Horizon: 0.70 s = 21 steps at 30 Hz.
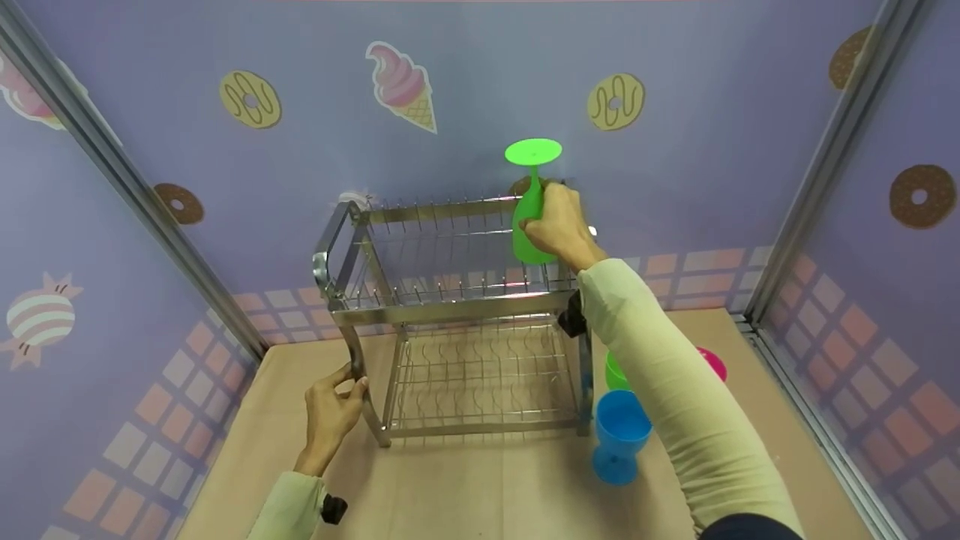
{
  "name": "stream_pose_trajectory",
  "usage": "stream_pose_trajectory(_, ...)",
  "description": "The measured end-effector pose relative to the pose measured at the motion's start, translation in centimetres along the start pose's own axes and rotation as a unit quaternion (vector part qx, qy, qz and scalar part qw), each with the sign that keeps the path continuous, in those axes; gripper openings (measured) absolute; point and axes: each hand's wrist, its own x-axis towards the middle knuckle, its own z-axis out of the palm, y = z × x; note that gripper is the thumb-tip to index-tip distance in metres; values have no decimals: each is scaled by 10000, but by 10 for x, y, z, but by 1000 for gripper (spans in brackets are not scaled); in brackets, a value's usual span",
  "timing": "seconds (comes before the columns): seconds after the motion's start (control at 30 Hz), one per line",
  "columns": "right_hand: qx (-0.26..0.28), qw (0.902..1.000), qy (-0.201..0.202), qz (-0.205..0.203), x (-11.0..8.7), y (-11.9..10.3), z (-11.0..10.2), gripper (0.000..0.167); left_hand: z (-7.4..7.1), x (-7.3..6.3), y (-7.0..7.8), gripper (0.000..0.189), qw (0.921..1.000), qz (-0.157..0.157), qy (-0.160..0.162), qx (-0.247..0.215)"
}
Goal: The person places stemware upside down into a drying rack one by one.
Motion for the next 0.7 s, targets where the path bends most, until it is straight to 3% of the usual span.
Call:
stream_pose_trajectory(0.33, -236, 9995, -4, 204, -3, -3, 4, 56, 1, 0, 0, 20, 9998, 148, 38, 113)
stream_pose_trajectory(0.7, -478, 9988, 64, 12, -16, -17, -13, 67, 0, -2, 0, 23, 9999, -67, 37, 126)
